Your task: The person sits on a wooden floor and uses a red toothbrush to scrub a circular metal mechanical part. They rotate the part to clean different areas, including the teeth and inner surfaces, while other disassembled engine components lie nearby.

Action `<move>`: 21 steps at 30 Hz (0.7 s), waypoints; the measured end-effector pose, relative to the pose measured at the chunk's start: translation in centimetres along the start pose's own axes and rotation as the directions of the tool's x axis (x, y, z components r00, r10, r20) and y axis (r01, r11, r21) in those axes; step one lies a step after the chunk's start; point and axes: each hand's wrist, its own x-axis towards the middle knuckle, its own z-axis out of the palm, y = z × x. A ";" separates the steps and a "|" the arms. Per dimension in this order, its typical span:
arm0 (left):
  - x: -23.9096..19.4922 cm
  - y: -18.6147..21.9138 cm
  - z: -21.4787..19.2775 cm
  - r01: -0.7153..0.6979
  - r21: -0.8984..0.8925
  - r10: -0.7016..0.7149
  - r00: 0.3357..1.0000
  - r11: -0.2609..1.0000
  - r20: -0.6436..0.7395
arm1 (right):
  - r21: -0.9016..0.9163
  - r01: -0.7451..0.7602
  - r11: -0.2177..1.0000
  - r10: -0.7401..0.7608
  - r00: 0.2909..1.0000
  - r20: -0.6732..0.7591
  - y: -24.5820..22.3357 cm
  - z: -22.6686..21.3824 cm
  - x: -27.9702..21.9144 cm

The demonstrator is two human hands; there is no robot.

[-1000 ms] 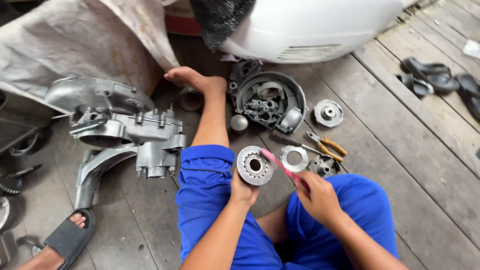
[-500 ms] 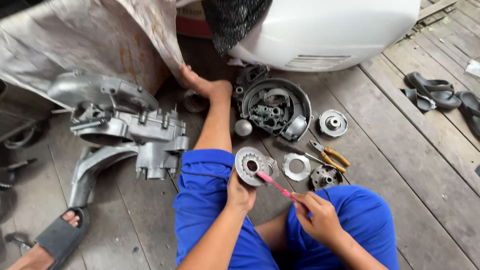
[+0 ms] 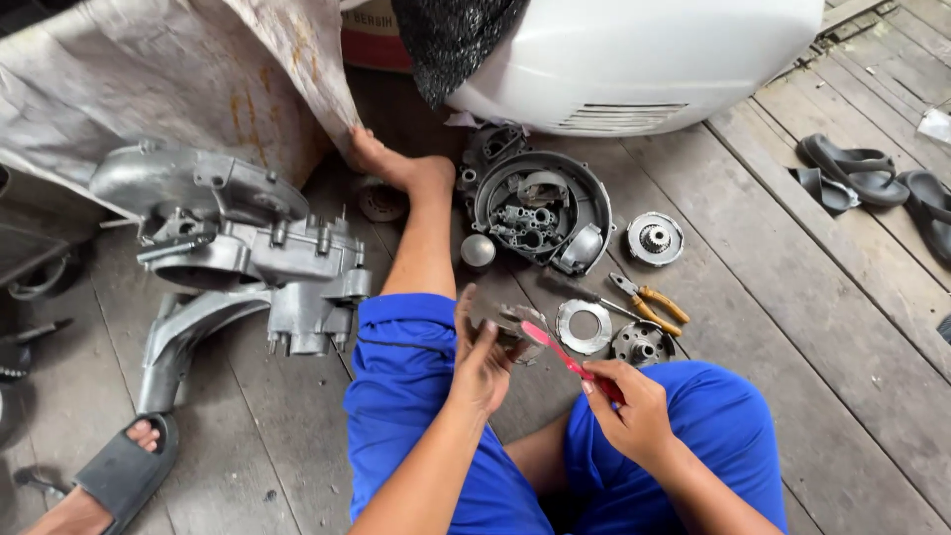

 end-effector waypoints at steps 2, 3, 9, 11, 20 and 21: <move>-1.0 0.9 2.2 0.113 0.009 -0.113 0.993 0.994 0.016 | -0.067 0.010 0.998 -0.016 0.996 -0.092 1.2 0.6 -0.3; -0.9 0.5 1.8 0.110 0.014 -0.110 0.994 0.994 0.024 | -0.066 0.015 0.998 -0.021 0.995 -0.100 1.1 0.5 0.2; -1.9 -3.3 -0.6 0.207 0.127 -0.190 0.973 0.970 -0.134 | 0.048 -0.197 0.979 0.197 0.980 0.003 1.2 0.4 0.6; -2.4 -3.1 0.6 0.238 0.269 -0.243 0.970 0.933 -0.014 | 0.235 -0.384 0.893 0.366 0.923 0.116 1.3 0.1 1.6; -3.1 -5.4 0.1 0.122 0.262 -0.125 0.992 0.957 -0.006 | 0.732 -0.415 0.540 0.567 0.822 0.048 3.6 4.0 0.1; -3.2 -5.4 0.2 0.148 0.247 -0.147 0.989 0.958 -0.019 | 0.719 -0.438 0.540 0.588 0.808 0.050 2.3 3.5 0.5</move>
